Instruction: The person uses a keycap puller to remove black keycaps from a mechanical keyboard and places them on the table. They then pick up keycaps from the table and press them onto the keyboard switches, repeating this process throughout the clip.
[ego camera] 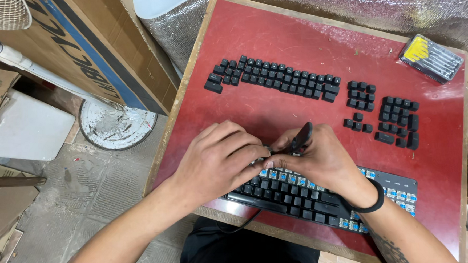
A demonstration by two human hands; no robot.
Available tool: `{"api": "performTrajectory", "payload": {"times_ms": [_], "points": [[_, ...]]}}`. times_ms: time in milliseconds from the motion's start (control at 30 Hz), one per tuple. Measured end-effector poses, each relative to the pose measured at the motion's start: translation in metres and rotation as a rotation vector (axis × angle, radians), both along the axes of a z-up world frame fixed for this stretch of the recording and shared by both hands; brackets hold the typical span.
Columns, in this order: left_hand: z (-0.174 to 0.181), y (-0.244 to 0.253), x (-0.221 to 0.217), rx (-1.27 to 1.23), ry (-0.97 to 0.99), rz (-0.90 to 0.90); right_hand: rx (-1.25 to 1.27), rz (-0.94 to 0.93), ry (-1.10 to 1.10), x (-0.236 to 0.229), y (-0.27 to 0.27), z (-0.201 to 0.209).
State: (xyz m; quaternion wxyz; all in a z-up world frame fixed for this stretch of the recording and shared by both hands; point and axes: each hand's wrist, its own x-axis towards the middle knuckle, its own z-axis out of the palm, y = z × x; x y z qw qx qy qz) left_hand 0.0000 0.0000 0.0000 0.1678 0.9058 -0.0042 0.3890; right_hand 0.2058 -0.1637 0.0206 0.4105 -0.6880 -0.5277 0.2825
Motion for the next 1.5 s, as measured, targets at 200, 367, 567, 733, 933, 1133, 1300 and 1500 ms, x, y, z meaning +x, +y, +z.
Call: {"api": "performTrajectory", "payload": {"times_ms": [200,367,567,733,933,1133,1300,1500], "points": [[-0.008,0.01,-0.001,-0.023,0.0,0.037,-0.102,0.038,0.091,0.001,0.008,0.006],[-0.029,0.063,-0.007,-0.115,0.078,0.035,-0.134,-0.002,0.05,0.009,0.008,0.014],[-0.048,0.126,0.012,-0.091,0.217,0.216,-0.122,-0.03,0.042,0.014,0.009,0.02],[-0.062,0.142,0.042,-0.02,0.253,0.227,-0.129,-0.042,0.038,0.017,0.009,0.019],[-0.073,0.148,0.076,0.078,0.367,0.236,-0.109,-0.046,0.051,0.021,0.009,0.017],[-0.077,0.146,0.089,0.164,0.368,0.255,-0.117,-0.049,0.059,0.023,0.01,0.014],[-0.073,0.147,0.089,0.159,0.374,0.247,-0.126,-0.054,0.062,0.022,0.011,0.016],[-0.08,0.147,0.094,0.196,0.376,0.266,-0.13,-0.054,0.065,0.019,0.009,0.017]]}}
